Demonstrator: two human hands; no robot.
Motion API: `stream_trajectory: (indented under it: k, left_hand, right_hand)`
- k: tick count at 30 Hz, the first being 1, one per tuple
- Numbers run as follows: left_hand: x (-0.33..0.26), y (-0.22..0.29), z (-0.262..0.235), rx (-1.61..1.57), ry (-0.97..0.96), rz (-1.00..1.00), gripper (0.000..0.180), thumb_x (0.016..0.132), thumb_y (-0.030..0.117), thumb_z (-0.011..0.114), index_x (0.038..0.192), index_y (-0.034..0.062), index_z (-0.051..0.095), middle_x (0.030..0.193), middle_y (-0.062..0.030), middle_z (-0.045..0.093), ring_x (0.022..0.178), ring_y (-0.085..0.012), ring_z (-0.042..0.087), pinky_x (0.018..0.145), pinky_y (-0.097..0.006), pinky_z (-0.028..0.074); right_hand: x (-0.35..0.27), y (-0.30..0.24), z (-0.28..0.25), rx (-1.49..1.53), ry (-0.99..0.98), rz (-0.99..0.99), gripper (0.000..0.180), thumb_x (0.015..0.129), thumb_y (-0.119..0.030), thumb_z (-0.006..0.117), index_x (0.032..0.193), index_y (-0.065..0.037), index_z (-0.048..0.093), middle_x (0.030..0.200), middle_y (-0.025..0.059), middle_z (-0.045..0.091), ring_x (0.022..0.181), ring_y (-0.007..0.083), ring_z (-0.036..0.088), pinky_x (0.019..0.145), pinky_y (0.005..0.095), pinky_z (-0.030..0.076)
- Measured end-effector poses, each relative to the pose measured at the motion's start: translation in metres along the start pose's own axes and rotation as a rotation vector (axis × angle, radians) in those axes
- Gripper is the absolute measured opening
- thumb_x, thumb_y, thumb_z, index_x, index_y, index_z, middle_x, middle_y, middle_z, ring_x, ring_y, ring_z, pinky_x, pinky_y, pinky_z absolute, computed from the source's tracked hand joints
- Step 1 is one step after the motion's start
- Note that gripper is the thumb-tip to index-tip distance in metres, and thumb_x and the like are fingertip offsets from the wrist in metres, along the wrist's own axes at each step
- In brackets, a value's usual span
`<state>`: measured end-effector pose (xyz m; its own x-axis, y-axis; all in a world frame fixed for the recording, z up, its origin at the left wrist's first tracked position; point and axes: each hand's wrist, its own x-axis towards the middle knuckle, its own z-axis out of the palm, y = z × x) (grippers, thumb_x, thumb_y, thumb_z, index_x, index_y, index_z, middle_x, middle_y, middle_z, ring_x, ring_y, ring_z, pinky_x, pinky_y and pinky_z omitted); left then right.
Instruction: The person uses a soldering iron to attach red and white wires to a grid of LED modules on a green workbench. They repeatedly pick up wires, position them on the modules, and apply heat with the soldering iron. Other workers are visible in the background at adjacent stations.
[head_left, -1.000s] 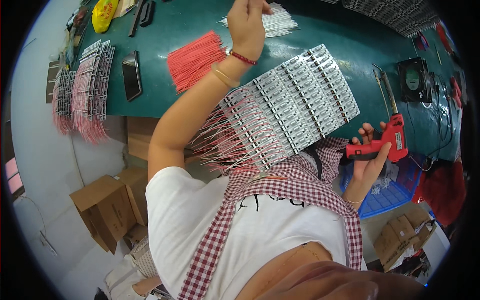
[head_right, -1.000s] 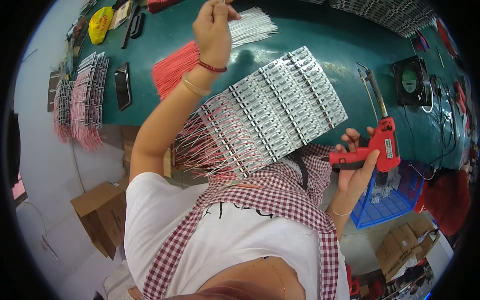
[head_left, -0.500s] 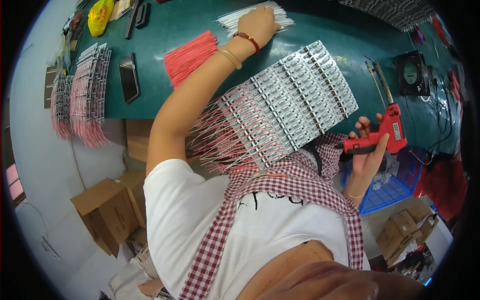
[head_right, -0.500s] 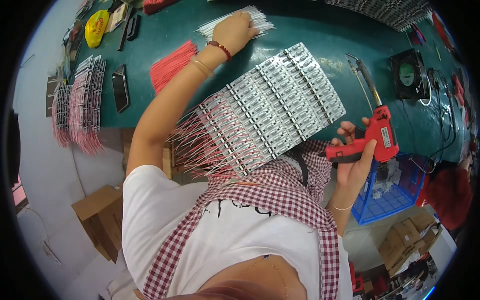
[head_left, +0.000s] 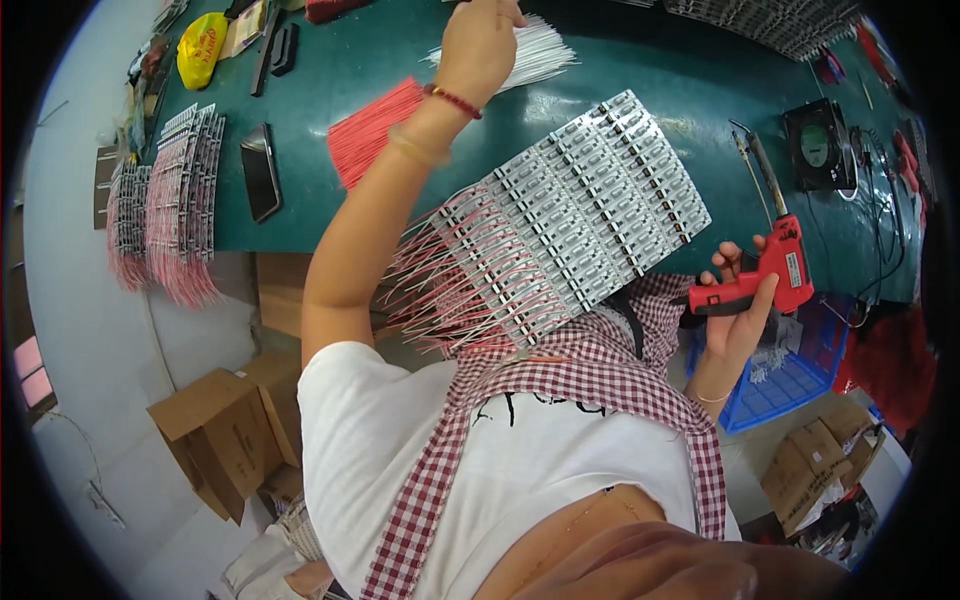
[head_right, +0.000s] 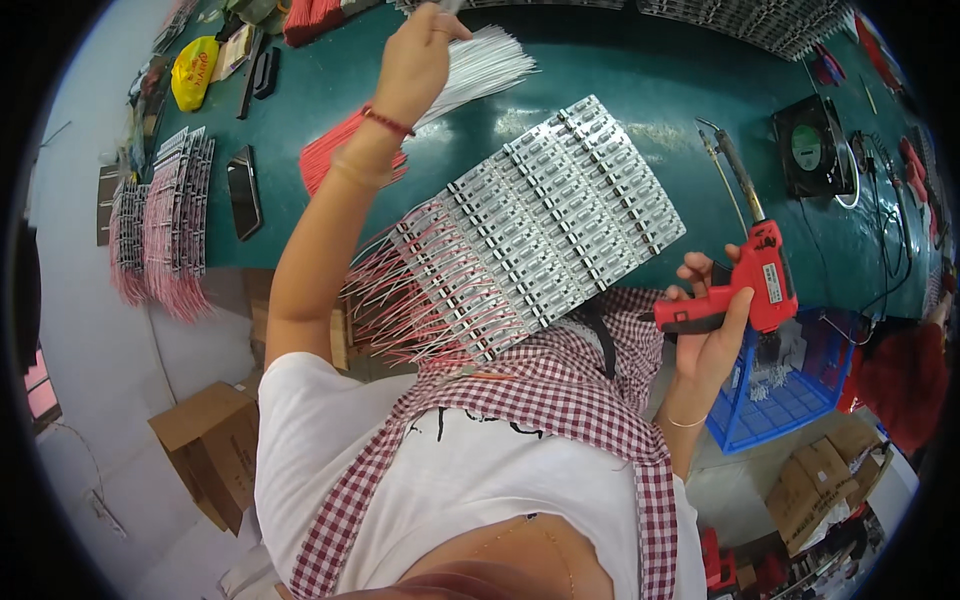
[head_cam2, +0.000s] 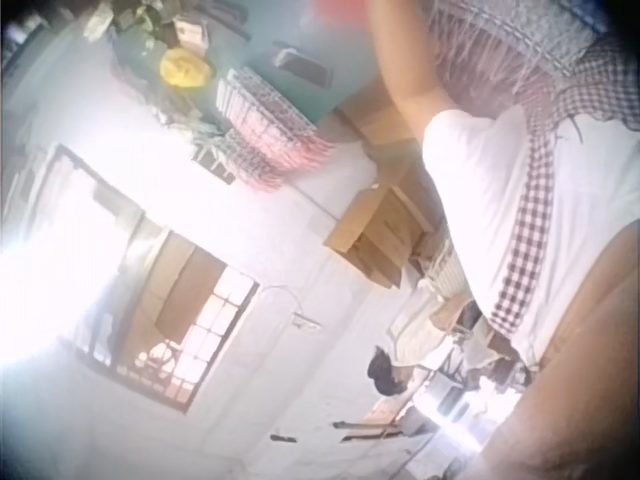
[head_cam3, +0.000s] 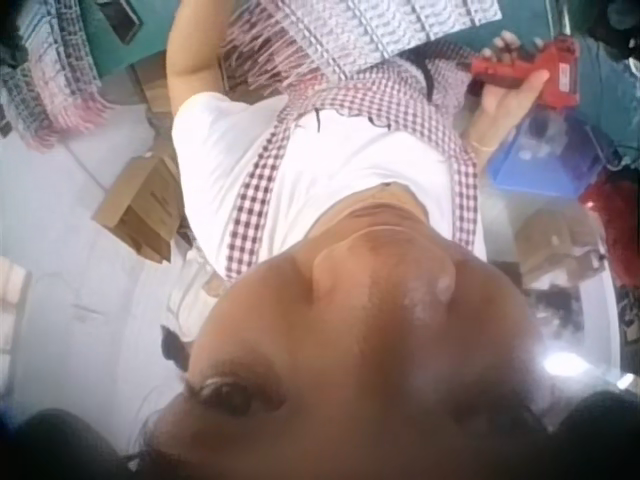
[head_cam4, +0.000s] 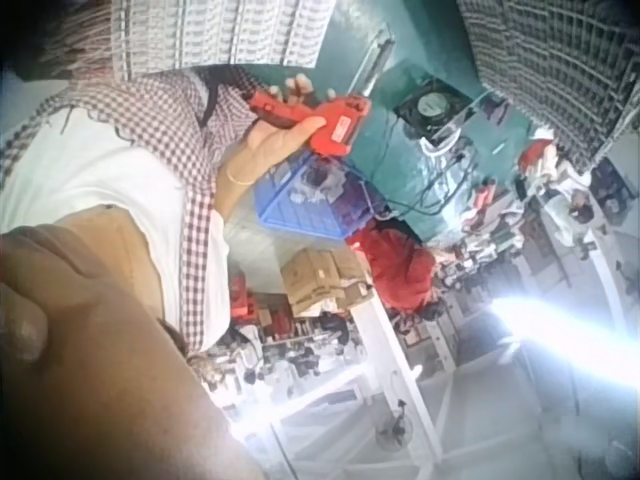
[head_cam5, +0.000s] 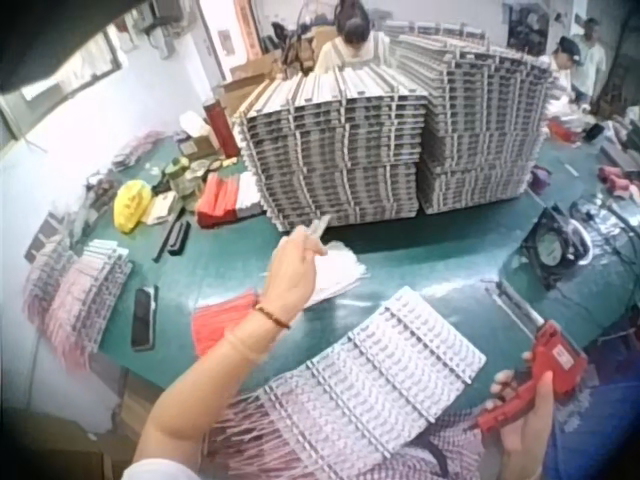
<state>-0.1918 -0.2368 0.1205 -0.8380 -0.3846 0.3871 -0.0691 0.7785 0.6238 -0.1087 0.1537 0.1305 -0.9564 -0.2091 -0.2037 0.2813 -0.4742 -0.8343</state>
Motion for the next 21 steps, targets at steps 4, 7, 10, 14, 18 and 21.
stream_trajectory:
  k: [4, 7, 10, 14, 18, 21]
  left_hand:
    - [-0.038, 0.018, -0.016, -0.803, 0.106, -0.107, 0.024, 0.099, 0.022, 0.043, 0.094, 0.0006, 0.052, 0.075, -0.0051, 0.052, 0.068, -0.0165, 0.055, 0.067, -0.033, 0.050]
    - [-0.062, 0.010, -0.003, -0.873, 0.086, -0.081, 0.022, 0.102, 0.019, 0.034, 0.101, -0.0004, 0.045, 0.076, -0.0039, 0.047, 0.071, -0.0115, 0.050, 0.072, -0.032, 0.050]
    - [-0.072, 0.005, 0.000, -0.874, 0.085, -0.055, 0.022, 0.102, 0.018, 0.034, 0.107, -0.0008, 0.045, 0.079, -0.0039, 0.048, 0.074, -0.0114, 0.050, 0.077, -0.032, 0.050]
    - [-0.079, 0.014, -0.003, -0.860, 0.070, -0.045, 0.024, 0.102, 0.017, 0.036, 0.108, -0.0020, 0.049, 0.080, -0.0035, 0.050, 0.076, -0.0113, 0.052, 0.078, -0.030, 0.049]
    - [-0.086, 0.031, -0.011, -0.902, 0.029, -0.137, 0.025, 0.101, 0.018, 0.040, 0.105, -0.0019, 0.055, 0.082, -0.0030, 0.054, 0.079, -0.0117, 0.056, 0.077, -0.026, 0.047]
    - [-0.089, 0.025, -0.008, -0.913, 0.004, -0.170, 0.024, 0.100, 0.017, 0.043, 0.108, -0.0016, 0.057, 0.083, -0.0025, 0.056, 0.079, -0.0117, 0.058, 0.076, -0.025, 0.046]
  right_hand:
    - [0.000, 0.002, 0.002, 0.014, -0.034, 0.020, 0.054, 0.094, -0.045, 0.050, 0.133, -0.008, 0.038, 0.112, 0.0165, 0.055, 0.099, 0.0209, 0.053, 0.075, 0.0346, 0.048]
    - [0.000, 0.004, 0.004, 0.015, -0.051, 0.046, 0.054, 0.095, -0.044, 0.049, 0.133, -0.008, 0.038, 0.112, 0.0161, 0.054, 0.100, 0.0209, 0.052, 0.075, 0.0342, 0.047]
    - [0.000, 0.005, 0.007, -0.007, -0.045, 0.056, 0.056, 0.094, -0.046, 0.050, 0.133, -0.008, 0.037, 0.111, 0.0162, 0.056, 0.098, 0.0206, 0.053, 0.075, 0.0345, 0.049]
    - [-0.001, 0.005, 0.008, -0.013, -0.038, 0.057, 0.057, 0.093, -0.047, 0.051, 0.132, -0.008, 0.037, 0.111, 0.0161, 0.056, 0.097, 0.0204, 0.053, 0.075, 0.0348, 0.049]
    - [-0.003, 0.004, 0.009, -0.011, -0.037, 0.046, 0.057, 0.093, -0.047, 0.051, 0.133, -0.008, 0.037, 0.111, 0.0162, 0.056, 0.096, 0.0206, 0.054, 0.075, 0.0349, 0.049]
    - [-0.003, 0.003, 0.010, -0.010, -0.046, 0.046, 0.057, 0.093, -0.048, 0.050, 0.133, -0.008, 0.037, 0.110, 0.0165, 0.056, 0.095, 0.0206, 0.054, 0.075, 0.0349, 0.049]
